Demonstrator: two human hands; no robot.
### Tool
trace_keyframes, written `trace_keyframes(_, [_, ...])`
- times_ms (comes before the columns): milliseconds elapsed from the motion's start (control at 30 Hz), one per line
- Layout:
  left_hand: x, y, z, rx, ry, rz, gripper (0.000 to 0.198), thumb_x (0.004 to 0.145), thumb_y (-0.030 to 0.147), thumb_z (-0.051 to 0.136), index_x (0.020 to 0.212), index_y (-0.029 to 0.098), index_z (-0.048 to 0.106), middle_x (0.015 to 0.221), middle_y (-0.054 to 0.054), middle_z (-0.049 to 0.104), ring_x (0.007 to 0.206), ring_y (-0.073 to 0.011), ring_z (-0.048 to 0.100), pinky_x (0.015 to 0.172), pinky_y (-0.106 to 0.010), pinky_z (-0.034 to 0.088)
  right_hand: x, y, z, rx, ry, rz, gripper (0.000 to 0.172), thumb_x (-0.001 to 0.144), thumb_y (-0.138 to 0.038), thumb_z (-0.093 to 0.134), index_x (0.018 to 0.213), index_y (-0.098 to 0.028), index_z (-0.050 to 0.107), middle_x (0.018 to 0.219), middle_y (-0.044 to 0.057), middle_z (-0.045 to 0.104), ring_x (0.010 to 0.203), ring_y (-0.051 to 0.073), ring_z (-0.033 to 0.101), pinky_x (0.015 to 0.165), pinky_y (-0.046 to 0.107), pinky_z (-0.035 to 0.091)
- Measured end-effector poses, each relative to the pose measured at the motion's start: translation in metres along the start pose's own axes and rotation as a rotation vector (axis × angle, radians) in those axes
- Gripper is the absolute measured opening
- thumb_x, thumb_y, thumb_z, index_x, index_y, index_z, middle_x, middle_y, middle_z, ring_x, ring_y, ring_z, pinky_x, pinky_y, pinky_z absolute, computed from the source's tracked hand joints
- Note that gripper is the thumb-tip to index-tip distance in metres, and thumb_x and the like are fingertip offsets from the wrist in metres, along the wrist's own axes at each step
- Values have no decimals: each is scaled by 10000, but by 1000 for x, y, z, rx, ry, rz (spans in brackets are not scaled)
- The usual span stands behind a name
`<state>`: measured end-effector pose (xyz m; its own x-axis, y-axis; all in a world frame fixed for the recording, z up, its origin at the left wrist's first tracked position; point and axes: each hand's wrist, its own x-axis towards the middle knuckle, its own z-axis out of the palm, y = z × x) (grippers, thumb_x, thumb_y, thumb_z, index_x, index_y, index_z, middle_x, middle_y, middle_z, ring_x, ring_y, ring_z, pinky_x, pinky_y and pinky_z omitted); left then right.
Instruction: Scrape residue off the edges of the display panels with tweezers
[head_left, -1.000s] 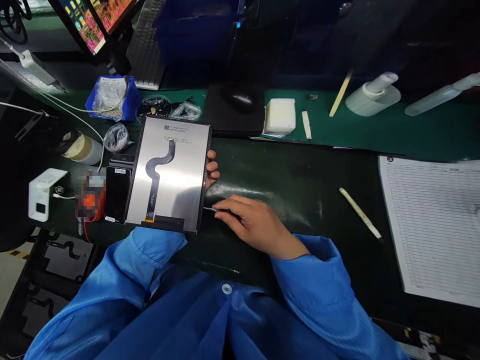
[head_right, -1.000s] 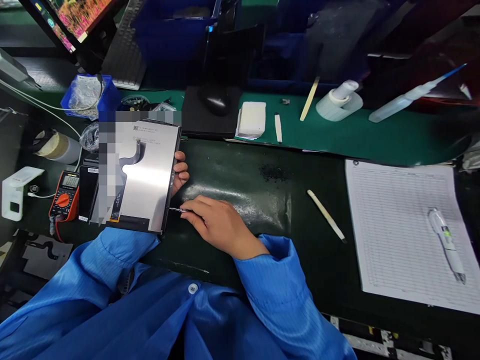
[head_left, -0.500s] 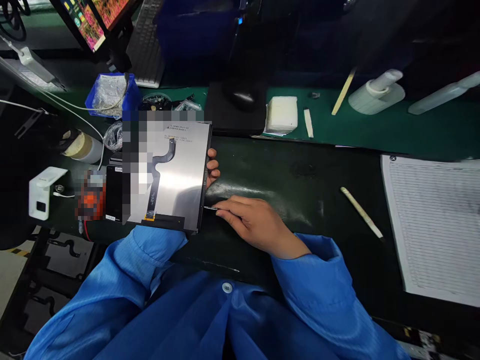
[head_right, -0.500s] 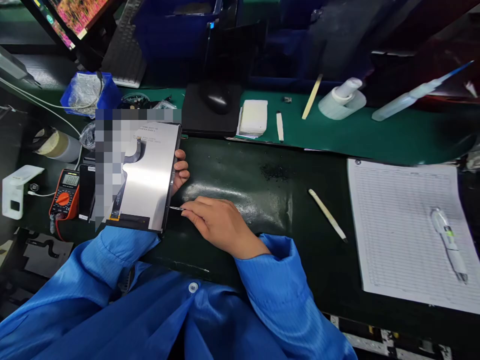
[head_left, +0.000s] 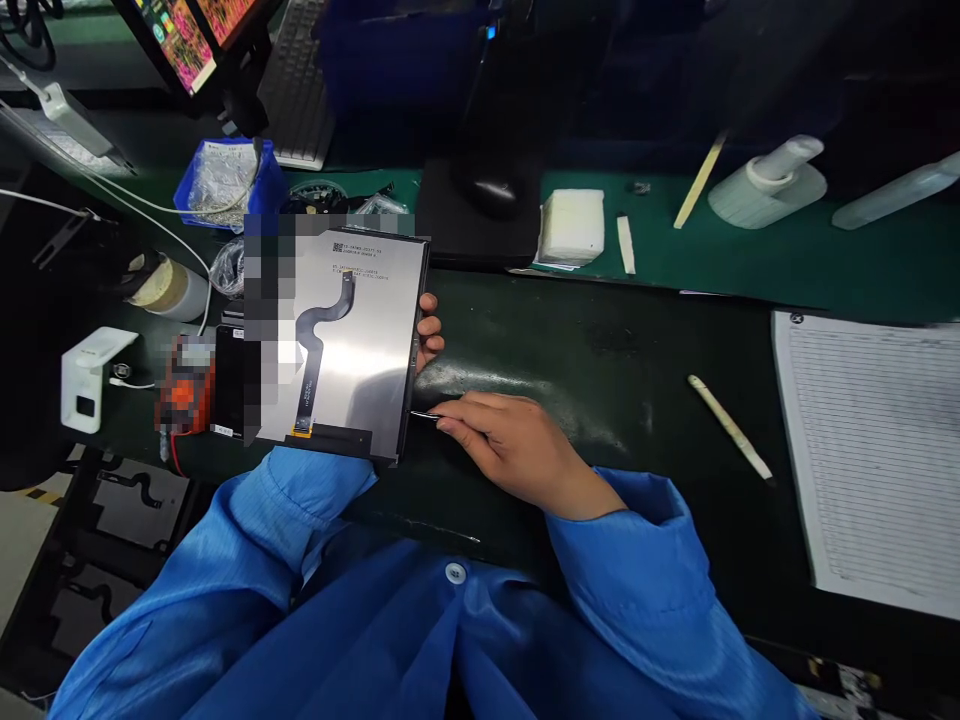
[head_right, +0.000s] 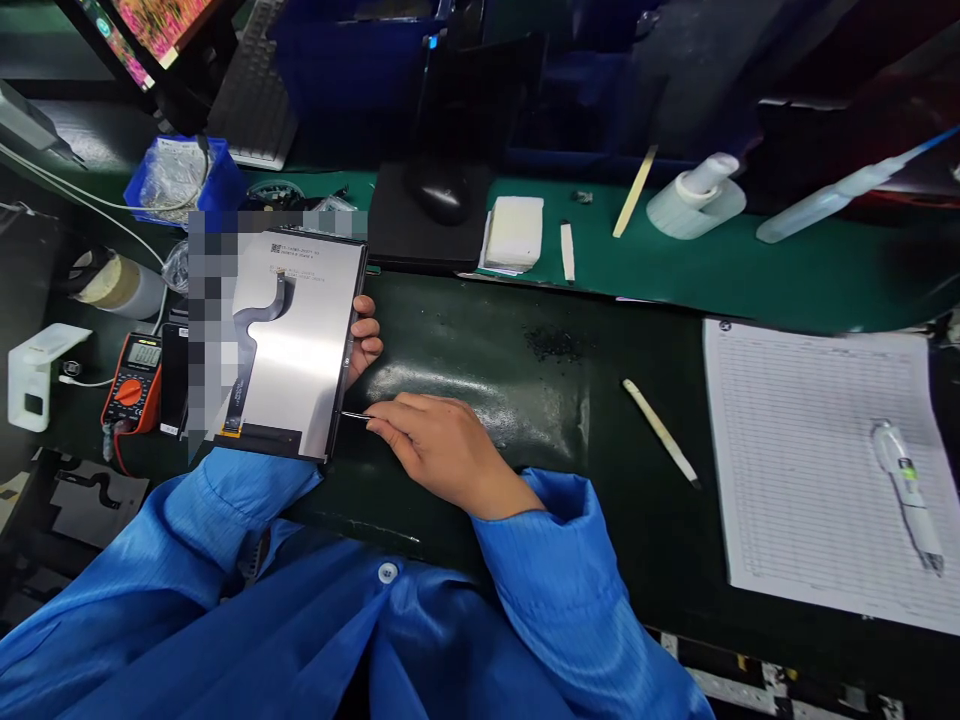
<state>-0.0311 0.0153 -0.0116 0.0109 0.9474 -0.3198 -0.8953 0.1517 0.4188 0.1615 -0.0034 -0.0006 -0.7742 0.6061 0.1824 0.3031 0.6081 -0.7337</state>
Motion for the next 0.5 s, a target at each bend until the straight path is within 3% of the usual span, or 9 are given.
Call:
trace_keyframes(200, [1, -1, -3, -2, 38, 7, 566, 857, 703, 450, 1030, 187, 604, 862, -89, 602, 631, -155, 555, 587, -291, 506, -1, -2, 1, 23, -4, 89, 186, 948, -313, 596, 1076, -251, 716, 873, 14, 766, 740, 175, 712, 639, 290, 564])
trace_keyframes(333, [1, -1, -6, -43, -41, 20, 542, 850, 664, 493, 1060, 176, 604, 886, -98, 611, 649, -161, 555, 603, -306, 514, 0, 0, 2, 29, -11, 30, 214, 983, -278, 538, 1060, -239, 734, 932, 30, 760, 792, 168, 710, 676, 289, 563])
trace_keyframes(500, [0, -1, -6, -53, -115, 10, 685, 754, 789, 507, 985, 151, 607, 894, -101, 606, 657, -149, 555, 605, -293, 515, -1, -3, 1, 43, -6, 84, 223, 967, -298, 570, 1124, -230, 714, 909, 31, 768, 777, 176, 716, 659, 288, 568])
